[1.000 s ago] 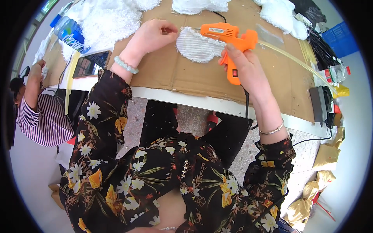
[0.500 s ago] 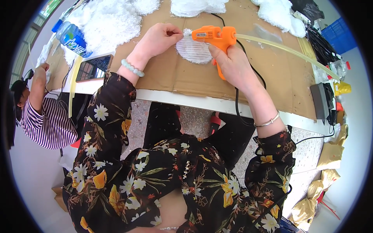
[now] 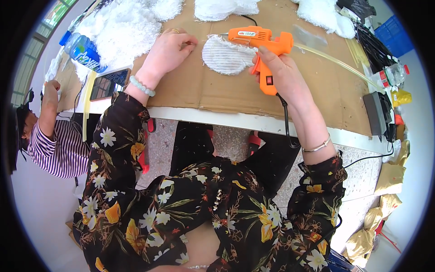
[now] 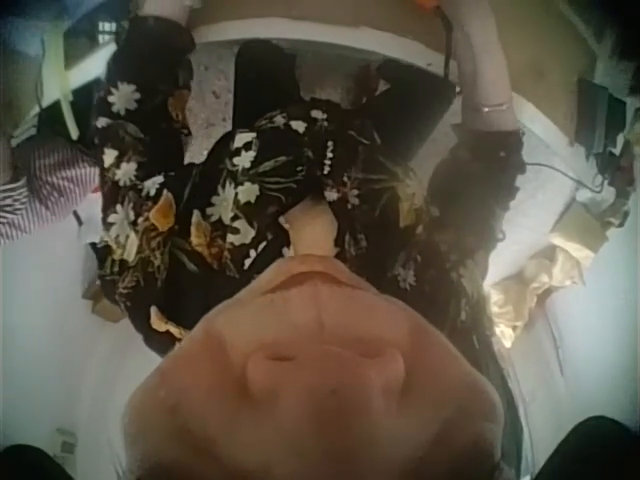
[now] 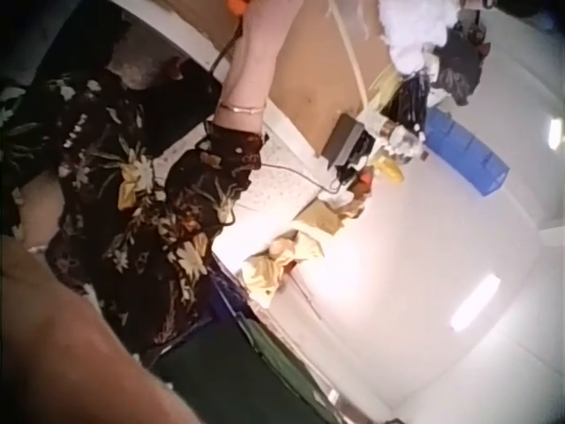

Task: Gluing white stuffing onto a fabric base using a hot glue gun

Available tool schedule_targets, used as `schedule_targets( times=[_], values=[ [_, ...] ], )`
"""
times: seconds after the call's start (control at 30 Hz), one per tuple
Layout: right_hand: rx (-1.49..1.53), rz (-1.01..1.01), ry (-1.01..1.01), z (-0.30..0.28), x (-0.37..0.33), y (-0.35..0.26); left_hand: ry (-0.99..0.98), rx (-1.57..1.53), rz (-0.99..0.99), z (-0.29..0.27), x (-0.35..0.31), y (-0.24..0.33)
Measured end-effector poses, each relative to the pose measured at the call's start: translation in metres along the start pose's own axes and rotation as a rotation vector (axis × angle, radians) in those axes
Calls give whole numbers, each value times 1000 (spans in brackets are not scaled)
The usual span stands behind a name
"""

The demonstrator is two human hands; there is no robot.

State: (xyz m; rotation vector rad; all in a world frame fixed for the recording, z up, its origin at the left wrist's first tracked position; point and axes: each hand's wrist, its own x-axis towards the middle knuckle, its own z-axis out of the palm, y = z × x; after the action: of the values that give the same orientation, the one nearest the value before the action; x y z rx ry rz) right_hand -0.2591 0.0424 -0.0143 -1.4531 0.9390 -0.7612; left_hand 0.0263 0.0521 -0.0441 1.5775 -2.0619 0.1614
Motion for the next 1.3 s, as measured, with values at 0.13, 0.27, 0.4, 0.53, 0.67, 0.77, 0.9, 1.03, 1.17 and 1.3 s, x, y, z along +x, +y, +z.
schedule_targets(
  times=[0.13,0.27,0.4,0.53,0.67,0.77,0.9,1.03,1.17,1.3],
  values=[
    [345,64,129,14,2,-3,-28,1,27,-2,2,8],
    [530,27,140,26,4,-4,-97,-156,-46,-2,7,20],
    [638,24,188,33,6,-1,-77,-382,-134,-2,6,22],
    [650,28,193,32,5,0,-132,-375,-122,-3,6,31],
    [676,44,192,32,8,5,-93,-204,96,0,8,30],
    [668,50,199,33,8,4,-92,-177,228,1,10,27],
    [662,54,200,33,7,4,-75,-117,266,4,6,27],
    [638,68,193,35,7,2,-82,57,298,1,6,27],
    [653,72,209,33,8,5,-116,20,304,2,18,30],
    [656,60,191,34,9,6,-172,-545,-45,-5,21,21]
  ],
)
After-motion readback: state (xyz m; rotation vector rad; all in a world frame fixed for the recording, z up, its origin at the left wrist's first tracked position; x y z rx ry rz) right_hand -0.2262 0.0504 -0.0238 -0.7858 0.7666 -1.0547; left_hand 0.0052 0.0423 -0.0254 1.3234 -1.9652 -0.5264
